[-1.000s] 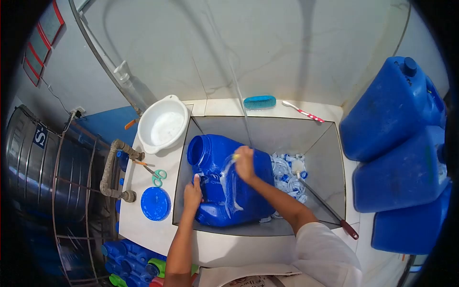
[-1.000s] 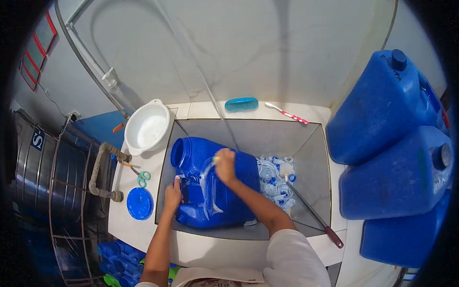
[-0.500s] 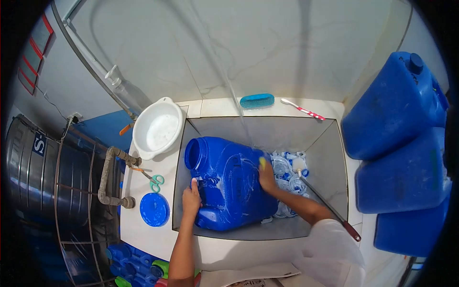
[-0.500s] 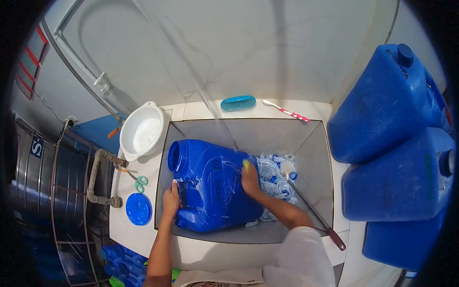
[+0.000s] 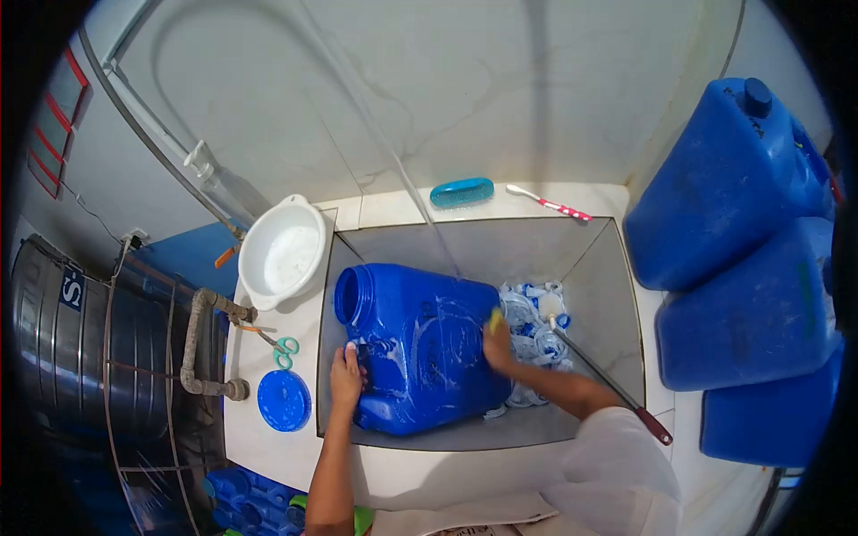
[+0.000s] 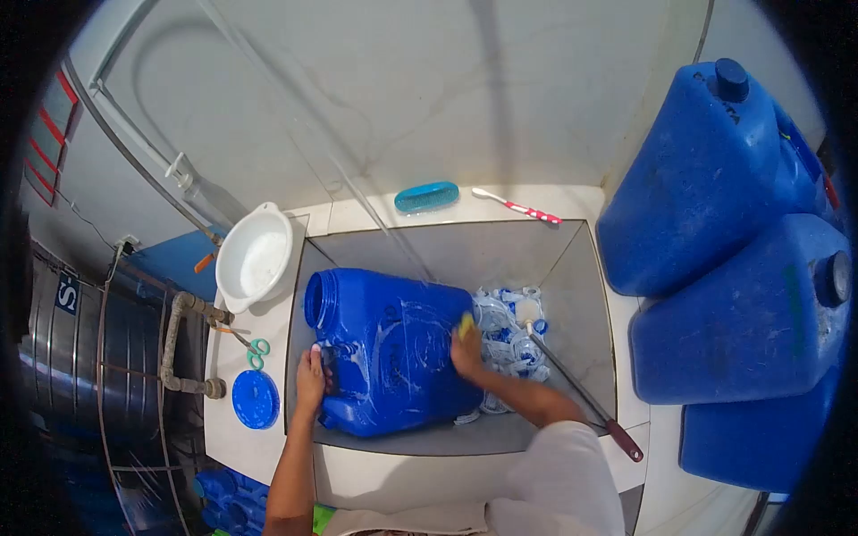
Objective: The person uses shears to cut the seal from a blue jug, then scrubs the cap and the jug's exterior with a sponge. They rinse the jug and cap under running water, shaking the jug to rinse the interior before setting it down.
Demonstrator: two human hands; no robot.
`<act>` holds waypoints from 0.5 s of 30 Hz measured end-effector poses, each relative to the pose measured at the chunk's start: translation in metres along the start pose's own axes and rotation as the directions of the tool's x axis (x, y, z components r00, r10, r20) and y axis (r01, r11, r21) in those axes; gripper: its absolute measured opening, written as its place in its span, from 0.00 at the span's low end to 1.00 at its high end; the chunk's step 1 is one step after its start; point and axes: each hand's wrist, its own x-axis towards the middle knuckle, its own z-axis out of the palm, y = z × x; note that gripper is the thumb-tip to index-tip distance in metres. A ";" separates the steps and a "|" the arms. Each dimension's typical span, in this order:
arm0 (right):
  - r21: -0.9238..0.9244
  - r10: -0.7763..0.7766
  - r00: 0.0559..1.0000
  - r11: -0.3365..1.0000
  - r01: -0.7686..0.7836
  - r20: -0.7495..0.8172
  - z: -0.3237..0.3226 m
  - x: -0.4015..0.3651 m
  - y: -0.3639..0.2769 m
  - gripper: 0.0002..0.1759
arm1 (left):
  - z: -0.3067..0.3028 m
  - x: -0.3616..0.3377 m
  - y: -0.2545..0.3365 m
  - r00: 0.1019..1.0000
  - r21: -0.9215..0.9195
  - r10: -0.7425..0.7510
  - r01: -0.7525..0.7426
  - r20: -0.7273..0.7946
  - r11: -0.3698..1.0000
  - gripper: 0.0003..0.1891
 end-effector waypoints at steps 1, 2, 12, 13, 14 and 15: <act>-0.021 -0.054 0.998 0.998 0.054 0.028 0.000 -0.032 -0.008 0.23 | -0.003 0.002 -0.001 1.000 -0.014 0.010 -0.010 0.023 1.000 0.24; -0.040 -0.107 0.993 0.993 0.109 0.056 0.000 -0.064 -0.015 0.24 | -0.005 0.003 0.003 1.000 -0.017 0.018 -0.018 0.021 1.000 0.24; -0.012 -0.448 0.894 0.894 0.448 -0.027 -0.103 0.060 -0.231 0.31 | 0.029 -0.064 0.070 0.974 0.141 0.219 -0.224 0.051 0.964 0.22; -0.017 -0.449 0.893 0.893 0.449 -0.035 -0.108 0.044 -0.230 0.31 | 0.031 -0.071 0.078 0.960 0.207 0.278 -0.278 0.028 0.938 0.22; -0.050 -0.474 0.876 0.880 0.472 -0.082 -0.109 0.014 -0.225 0.31 | 0.033 -0.077 0.084 0.943 0.268 0.334 -0.323 0.004 0.908 0.22; -0.083 -0.499 0.857 0.866 0.493 -0.130 -0.110 -0.006 -0.221 0.30 | 0.033 -0.084 0.091 0.940 0.262 0.340 -0.329 0.000 0.908 0.22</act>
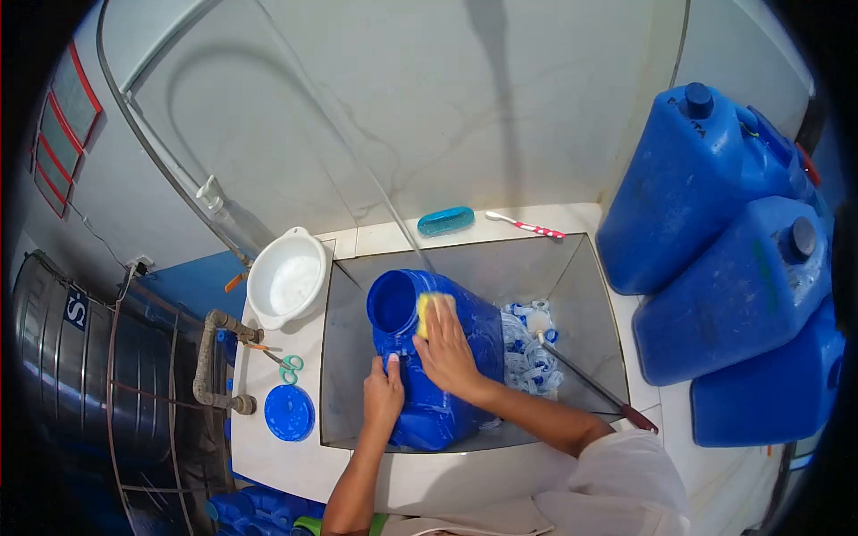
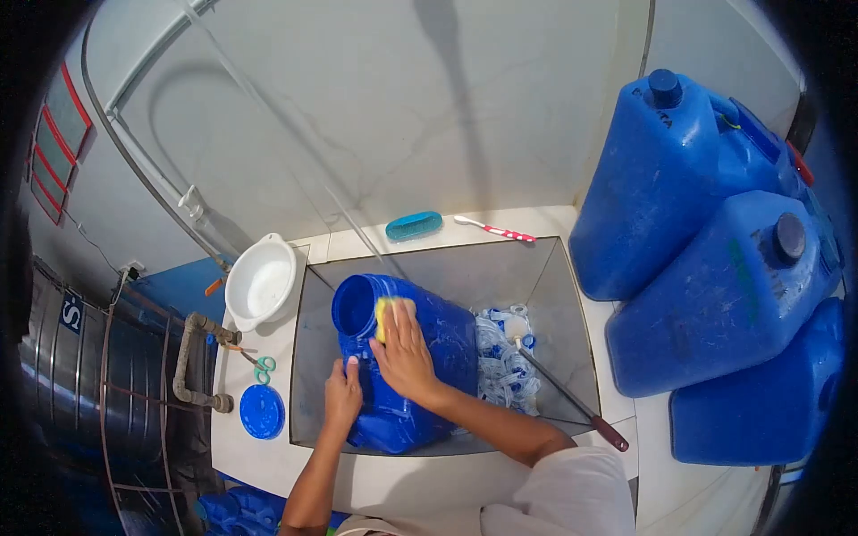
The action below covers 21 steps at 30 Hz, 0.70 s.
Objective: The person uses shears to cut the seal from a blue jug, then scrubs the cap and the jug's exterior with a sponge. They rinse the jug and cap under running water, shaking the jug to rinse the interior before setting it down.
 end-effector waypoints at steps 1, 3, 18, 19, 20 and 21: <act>-0.049 0.006 0.999 0.999 -0.008 -0.037 -0.002 -0.006 0.002 0.30 | -0.001 -0.005 0.008 0.998 0.009 -0.014 0.013 0.059 1.000 0.22; -0.049 0.025 0.997 0.998 -0.029 -0.071 -0.003 0.019 0.031 0.28 | 0.005 -0.008 0.011 0.991 0.074 -0.020 0.010 0.135 0.997 0.22; 0.431 -0.181 0.631 0.862 -0.268 0.754 -0.151 0.018 0.106 0.25 | 0.028 0.048 0.082 0.523 0.235 0.652 -0.845 0.548 0.481 0.15; 0.505 0.010 0.776 0.755 -0.419 0.630 -0.147 0.003 0.116 0.27 | 0.041 0.043 0.081 0.624 0.270 0.709 -0.781 0.328 0.563 0.14; 0.505 0.009 0.780 0.757 -0.415 0.626 -0.139 -0.013 0.122 0.27 | 0.054 0.039 0.082 0.688 0.277 0.720 -0.711 0.088 0.646 0.14; 0.449 0.288 0.706 0.604 -0.658 0.647 -0.128 -0.031 0.128 0.29 | 0.066 0.037 0.085 0.814 0.216 0.561 -0.580 0.148 0.785 0.32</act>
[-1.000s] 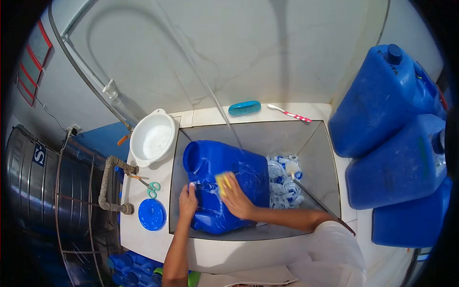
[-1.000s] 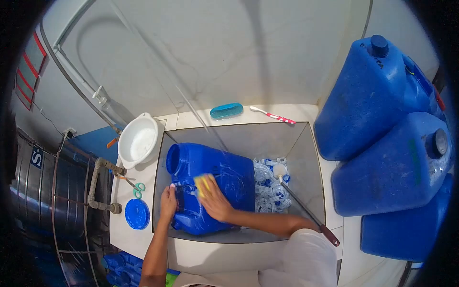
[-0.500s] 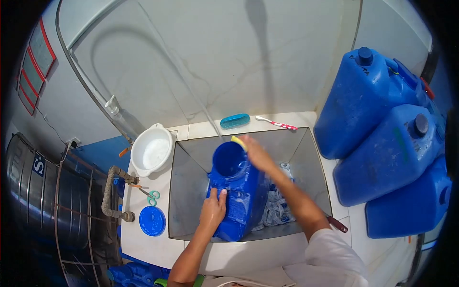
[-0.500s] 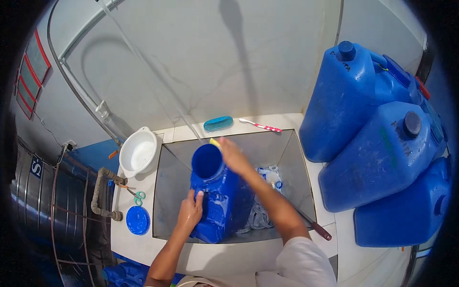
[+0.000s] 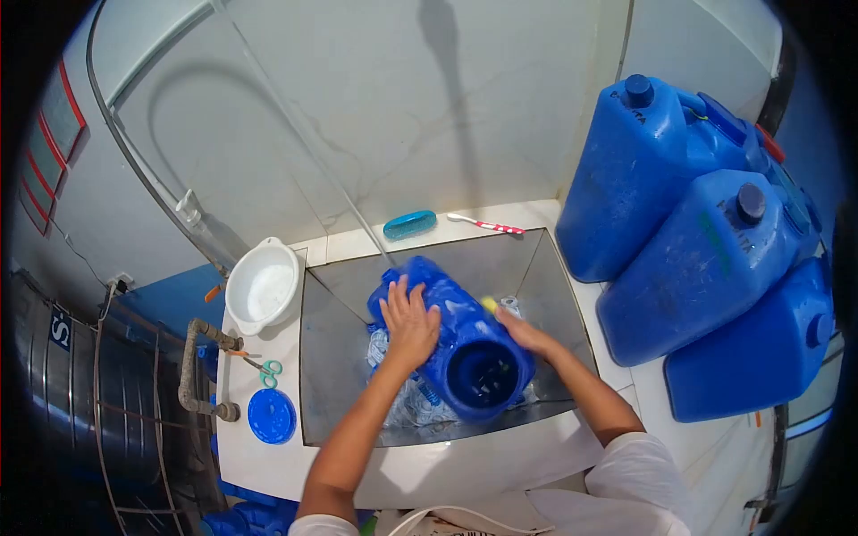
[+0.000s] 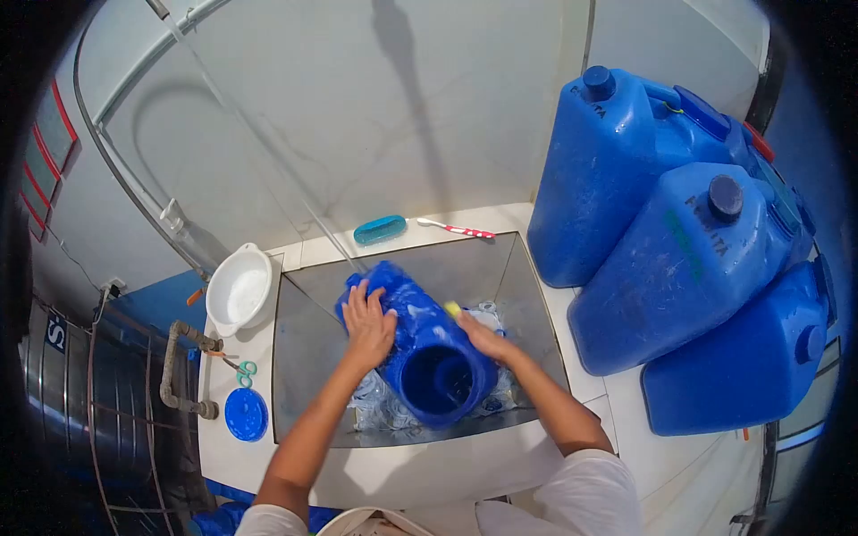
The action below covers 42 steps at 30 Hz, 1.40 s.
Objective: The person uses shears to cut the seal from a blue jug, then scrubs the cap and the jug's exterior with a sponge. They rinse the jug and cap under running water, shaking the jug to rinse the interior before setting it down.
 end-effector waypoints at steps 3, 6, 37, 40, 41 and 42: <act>0.161 0.102 0.964 0.985 -0.063 -0.247 0.002 0.038 0.092 0.30 | 0.014 -0.001 0.027 0.985 -0.265 -0.161 0.172 0.064 0.949 0.45; -0.244 -0.320 0.690 0.947 0.210 -0.650 0.014 0.050 -0.027 0.22 | 0.019 0.004 0.033 0.970 -0.312 -0.059 0.134 0.237 0.941 0.49; 0.041 -0.452 0.694 0.852 0.522 0.561 0.041 0.093 -0.087 0.14 | -0.047 -0.039 -0.045 0.910 -0.323 0.117 0.019 0.398 0.946 0.27; -0.088 -0.361 0.694 0.849 0.521 0.623 0.041 0.111 -0.084 0.18 | -0.040 -0.051 -0.066 0.957 -0.359 0.070 0.038 0.282 0.932 0.27; -0.019 -0.297 0.852 0.941 0.338 0.431 0.035 0.124 -0.065 0.18 | -0.038 -0.053 -0.073 0.981 -0.409 0.025 0.057 0.191 0.911 0.27; 0.095 -0.174 0.957 0.983 0.156 0.230 0.027 0.139 -0.039 0.19 | -0.040 -0.054 -0.082 0.973 -0.396 -0.077 0.161 0.218 0.904 0.27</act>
